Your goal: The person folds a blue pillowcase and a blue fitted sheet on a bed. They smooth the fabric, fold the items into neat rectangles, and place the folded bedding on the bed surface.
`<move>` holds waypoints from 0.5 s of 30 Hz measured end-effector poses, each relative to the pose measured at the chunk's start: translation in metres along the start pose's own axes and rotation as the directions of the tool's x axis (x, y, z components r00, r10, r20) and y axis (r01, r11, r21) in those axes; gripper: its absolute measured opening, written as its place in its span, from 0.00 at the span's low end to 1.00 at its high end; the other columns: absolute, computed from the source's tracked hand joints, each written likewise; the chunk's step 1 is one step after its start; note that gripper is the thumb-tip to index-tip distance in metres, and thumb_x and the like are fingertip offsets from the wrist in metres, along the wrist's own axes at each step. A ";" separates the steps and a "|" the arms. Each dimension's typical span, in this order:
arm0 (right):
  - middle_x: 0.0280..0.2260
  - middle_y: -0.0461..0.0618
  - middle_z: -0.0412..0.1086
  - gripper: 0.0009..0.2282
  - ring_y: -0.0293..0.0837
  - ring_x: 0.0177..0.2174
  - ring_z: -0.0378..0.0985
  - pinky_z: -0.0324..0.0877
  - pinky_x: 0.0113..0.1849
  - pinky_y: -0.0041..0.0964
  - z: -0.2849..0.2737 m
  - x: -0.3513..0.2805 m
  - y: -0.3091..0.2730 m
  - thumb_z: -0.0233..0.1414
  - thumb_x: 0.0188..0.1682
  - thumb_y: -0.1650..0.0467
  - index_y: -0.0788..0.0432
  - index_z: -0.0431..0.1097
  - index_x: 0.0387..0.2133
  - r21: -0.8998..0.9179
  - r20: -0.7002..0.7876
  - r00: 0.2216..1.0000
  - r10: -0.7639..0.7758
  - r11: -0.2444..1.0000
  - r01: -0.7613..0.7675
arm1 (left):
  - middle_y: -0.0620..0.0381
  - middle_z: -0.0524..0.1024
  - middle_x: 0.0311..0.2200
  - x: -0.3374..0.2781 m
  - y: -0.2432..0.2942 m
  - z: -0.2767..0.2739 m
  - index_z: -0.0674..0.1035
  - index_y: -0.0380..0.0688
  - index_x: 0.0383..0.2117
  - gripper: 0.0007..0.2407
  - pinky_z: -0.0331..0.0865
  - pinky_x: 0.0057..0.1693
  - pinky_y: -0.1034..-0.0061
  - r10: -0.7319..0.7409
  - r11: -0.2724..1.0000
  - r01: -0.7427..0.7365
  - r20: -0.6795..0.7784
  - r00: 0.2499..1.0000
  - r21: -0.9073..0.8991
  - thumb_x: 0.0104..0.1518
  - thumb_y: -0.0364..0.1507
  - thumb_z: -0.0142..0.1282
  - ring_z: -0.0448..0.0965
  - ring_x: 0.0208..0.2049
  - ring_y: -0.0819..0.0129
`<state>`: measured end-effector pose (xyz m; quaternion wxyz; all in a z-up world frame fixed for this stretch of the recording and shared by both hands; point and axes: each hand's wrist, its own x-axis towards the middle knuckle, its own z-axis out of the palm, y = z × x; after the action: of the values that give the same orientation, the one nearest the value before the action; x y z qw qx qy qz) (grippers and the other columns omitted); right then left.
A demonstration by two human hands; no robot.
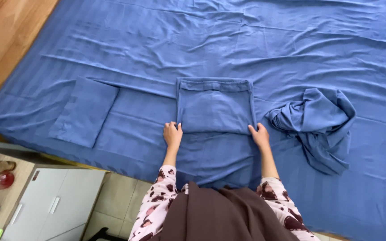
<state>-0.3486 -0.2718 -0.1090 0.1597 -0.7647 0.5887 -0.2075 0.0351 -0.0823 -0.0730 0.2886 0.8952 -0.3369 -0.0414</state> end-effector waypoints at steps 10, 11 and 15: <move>0.26 0.41 0.68 0.15 0.34 0.27 0.66 0.62 0.30 0.33 -0.110 -0.053 0.024 0.61 0.51 0.63 0.66 0.74 0.33 0.639 0.253 0.961 0.108 0.728 -0.250 | 0.54 0.80 0.27 -0.043 -0.041 -0.006 0.76 0.37 0.39 0.14 0.71 0.30 0.75 0.095 0.629 0.368 0.537 0.838 -0.685 0.56 0.33 0.66 0.80 0.23 0.67; 0.26 0.45 0.71 0.14 0.38 0.27 0.70 0.66 0.31 0.36 -0.116 -0.058 0.027 0.61 0.49 0.64 0.66 0.74 0.34 0.508 0.230 0.966 0.120 0.832 -0.224 | 0.53 0.82 0.27 -0.054 -0.042 -0.010 0.77 0.37 0.40 0.15 0.72 0.31 0.75 0.141 0.699 0.367 0.621 0.771 -0.614 0.54 0.33 0.67 0.82 0.25 0.68; 0.39 0.59 0.75 0.10 0.56 0.39 0.77 0.71 0.41 0.50 -0.128 -0.082 -0.004 0.60 0.49 0.68 0.63 0.75 0.39 -0.079 -0.059 0.995 0.085 0.993 -0.090 | 0.52 0.85 0.28 -0.079 -0.045 0.013 0.75 0.38 0.49 0.22 0.77 0.38 0.74 0.076 0.840 0.220 0.509 0.858 -0.496 0.54 0.40 0.66 0.87 0.29 0.68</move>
<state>-0.4281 -0.1914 -0.0078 0.1209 -0.7380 0.6339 -0.1972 -0.0029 -0.0117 -0.1175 0.4263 0.7470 -0.3402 -0.3802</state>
